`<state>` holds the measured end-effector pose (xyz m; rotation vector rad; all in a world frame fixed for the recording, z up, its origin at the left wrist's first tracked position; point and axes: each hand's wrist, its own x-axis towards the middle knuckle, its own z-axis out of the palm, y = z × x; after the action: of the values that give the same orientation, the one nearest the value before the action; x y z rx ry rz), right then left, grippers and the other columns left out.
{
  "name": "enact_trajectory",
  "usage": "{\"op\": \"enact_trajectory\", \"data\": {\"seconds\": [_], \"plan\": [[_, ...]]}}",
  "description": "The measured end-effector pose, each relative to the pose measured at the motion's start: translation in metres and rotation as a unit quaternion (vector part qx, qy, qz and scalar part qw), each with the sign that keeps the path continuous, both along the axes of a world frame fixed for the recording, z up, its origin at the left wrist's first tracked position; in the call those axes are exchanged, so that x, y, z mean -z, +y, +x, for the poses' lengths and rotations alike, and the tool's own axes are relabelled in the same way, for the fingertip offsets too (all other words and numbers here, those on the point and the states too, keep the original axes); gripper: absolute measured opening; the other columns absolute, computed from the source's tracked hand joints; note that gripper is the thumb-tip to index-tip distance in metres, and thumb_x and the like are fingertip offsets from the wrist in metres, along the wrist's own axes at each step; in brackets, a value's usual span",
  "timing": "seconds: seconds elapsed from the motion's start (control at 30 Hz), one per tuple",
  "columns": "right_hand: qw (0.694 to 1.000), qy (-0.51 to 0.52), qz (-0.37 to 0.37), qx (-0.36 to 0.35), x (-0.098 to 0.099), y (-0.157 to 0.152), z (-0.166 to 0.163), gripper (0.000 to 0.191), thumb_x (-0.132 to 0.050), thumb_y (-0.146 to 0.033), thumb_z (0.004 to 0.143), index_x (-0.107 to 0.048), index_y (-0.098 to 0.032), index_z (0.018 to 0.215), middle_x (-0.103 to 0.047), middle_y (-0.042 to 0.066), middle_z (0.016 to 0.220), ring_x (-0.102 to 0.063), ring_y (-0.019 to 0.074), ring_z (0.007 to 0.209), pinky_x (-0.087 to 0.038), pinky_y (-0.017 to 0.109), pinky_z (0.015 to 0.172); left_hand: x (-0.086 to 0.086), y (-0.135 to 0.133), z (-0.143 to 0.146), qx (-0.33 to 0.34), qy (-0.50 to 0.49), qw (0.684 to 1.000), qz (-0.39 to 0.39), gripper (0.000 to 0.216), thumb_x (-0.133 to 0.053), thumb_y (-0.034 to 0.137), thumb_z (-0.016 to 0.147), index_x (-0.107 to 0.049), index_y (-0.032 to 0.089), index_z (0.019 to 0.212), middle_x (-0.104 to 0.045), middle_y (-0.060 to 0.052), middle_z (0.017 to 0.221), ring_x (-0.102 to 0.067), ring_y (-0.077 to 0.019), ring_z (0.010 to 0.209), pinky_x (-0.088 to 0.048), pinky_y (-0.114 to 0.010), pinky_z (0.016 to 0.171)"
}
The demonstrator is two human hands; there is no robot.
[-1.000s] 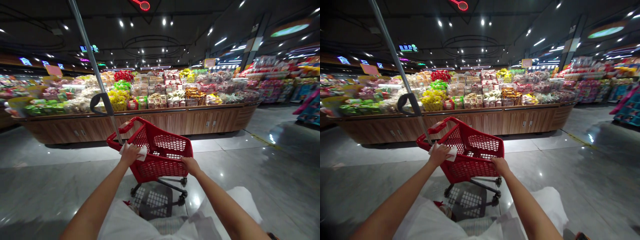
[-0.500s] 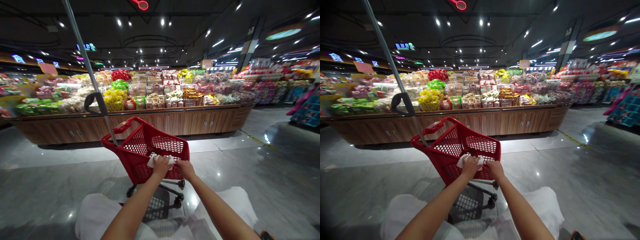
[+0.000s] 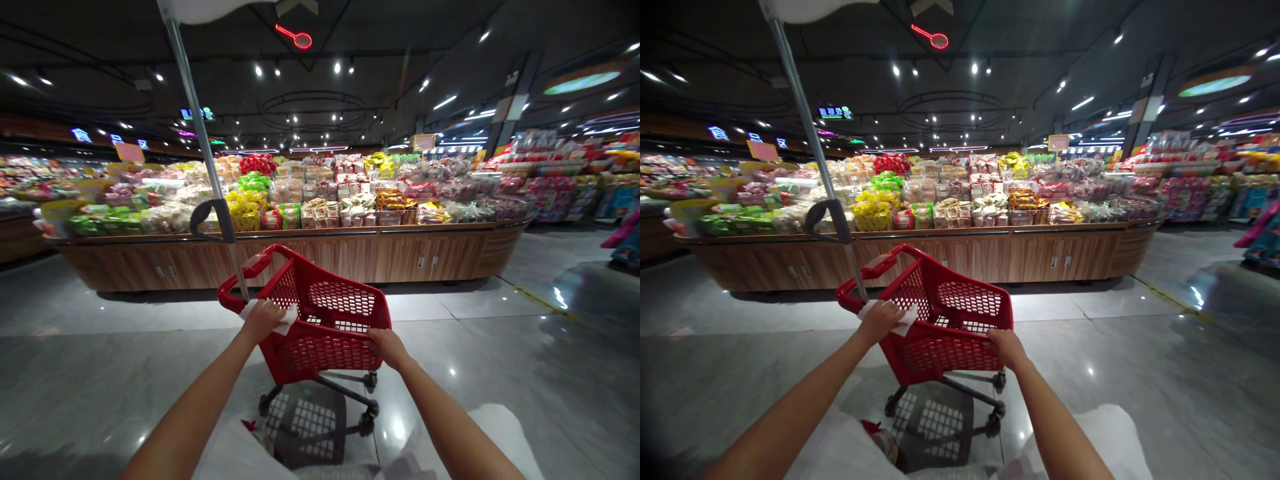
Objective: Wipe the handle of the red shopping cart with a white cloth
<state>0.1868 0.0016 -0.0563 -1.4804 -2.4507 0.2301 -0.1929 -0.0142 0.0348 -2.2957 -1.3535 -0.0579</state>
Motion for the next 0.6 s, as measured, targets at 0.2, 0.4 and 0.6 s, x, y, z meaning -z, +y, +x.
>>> {"op": "enact_trajectory", "data": {"seconds": [0.2,0.4,0.6], "plan": [[1.000,-0.005,-0.016,-0.008,-0.003,-0.001,0.011,0.021,-0.046,-0.030,0.091,-0.064,-0.018,0.091,-0.069,0.006,0.095,-0.061,0.0201,0.088,-0.037,0.027,0.073,0.012,-0.017,0.004,-0.034,-0.093,0.991,0.093,0.022,-0.054,0.025,0.088,-0.064,0.028,0.107,-0.066,-0.006,0.091,-0.054,-0.0262,0.098,-0.031,-0.052,0.098],[0.999,-0.041,0.020,-0.006,-0.015,-0.007,-0.029,0.019,-0.050,-0.022,0.086,-0.062,-0.019,0.101,-0.065,0.008,0.103,-0.058,0.0214,0.096,-0.038,0.029,0.080,0.050,-0.016,0.083,-0.045,-0.134,0.989,0.049,0.026,-0.055,0.025,0.088,-0.061,0.029,0.114,-0.067,-0.004,0.094,-0.056,-0.0238,0.094,-0.033,-0.049,0.096],[0.996,0.020,0.080,-0.026,-0.005,-0.016,-0.088,0.022,-0.044,-0.013,0.085,-0.058,-0.019,0.102,-0.064,0.007,0.102,-0.056,0.0209,0.099,-0.032,0.034,0.095,0.063,-0.012,0.122,-0.013,-0.121,0.992,0.013,0.025,-0.050,0.021,0.091,-0.061,0.025,0.113,-0.068,-0.006,0.095,-0.059,-0.0225,0.093,-0.039,-0.044,0.092]]}}
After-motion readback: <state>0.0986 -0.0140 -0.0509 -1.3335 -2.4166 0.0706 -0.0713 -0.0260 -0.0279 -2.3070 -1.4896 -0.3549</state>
